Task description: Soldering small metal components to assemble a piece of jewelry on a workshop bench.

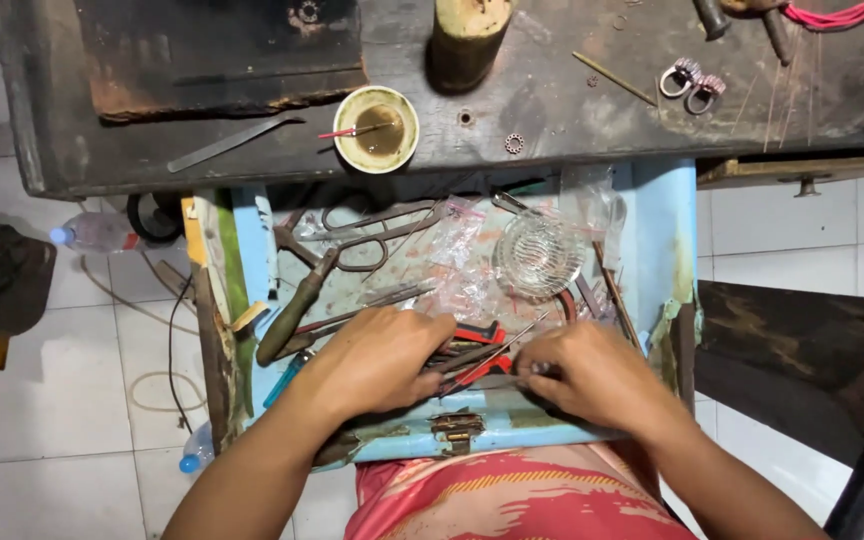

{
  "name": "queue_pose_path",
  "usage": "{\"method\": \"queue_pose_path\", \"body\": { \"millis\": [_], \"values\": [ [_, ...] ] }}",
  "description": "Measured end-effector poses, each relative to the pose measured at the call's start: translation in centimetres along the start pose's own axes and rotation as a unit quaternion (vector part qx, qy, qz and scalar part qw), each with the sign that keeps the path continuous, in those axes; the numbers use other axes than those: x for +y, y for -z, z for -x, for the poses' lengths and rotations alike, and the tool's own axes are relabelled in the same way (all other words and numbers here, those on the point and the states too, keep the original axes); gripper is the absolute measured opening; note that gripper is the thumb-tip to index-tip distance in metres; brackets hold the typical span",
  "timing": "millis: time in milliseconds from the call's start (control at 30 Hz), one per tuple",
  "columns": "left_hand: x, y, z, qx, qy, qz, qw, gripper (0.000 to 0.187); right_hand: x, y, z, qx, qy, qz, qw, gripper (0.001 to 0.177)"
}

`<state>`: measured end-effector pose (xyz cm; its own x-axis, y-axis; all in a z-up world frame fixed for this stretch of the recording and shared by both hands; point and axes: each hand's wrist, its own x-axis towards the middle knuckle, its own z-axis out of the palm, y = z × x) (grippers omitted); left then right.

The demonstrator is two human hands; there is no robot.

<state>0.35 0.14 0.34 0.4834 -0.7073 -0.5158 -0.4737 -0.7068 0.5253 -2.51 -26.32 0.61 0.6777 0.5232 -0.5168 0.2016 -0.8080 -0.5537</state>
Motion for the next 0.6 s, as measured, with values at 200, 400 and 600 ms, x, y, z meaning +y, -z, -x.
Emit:
{"method": "queue_pose_path", "body": {
  "millis": [200, 400, 600],
  "values": [
    [-0.1, 0.1, 0.5, 0.022, 0.019, 0.053, 0.998, 0.033, 2.2, 5.1, 2.3, -0.023, -0.199, -0.094, 0.975, 0.007],
    [1.7, -1.9, -1.2, 0.101, -0.067, -0.03, 0.992, 0.08, 3.4, 8.3, 4.0, 0.044, -0.304, -0.073, 0.949, 0.005],
    [2.1, -2.3, -0.7, 0.107, -0.063, -0.107, 0.986, 0.066, 4.6, 9.3, 5.6, 0.158, -0.246, -0.104, 0.951, 0.014]
  ]
}}
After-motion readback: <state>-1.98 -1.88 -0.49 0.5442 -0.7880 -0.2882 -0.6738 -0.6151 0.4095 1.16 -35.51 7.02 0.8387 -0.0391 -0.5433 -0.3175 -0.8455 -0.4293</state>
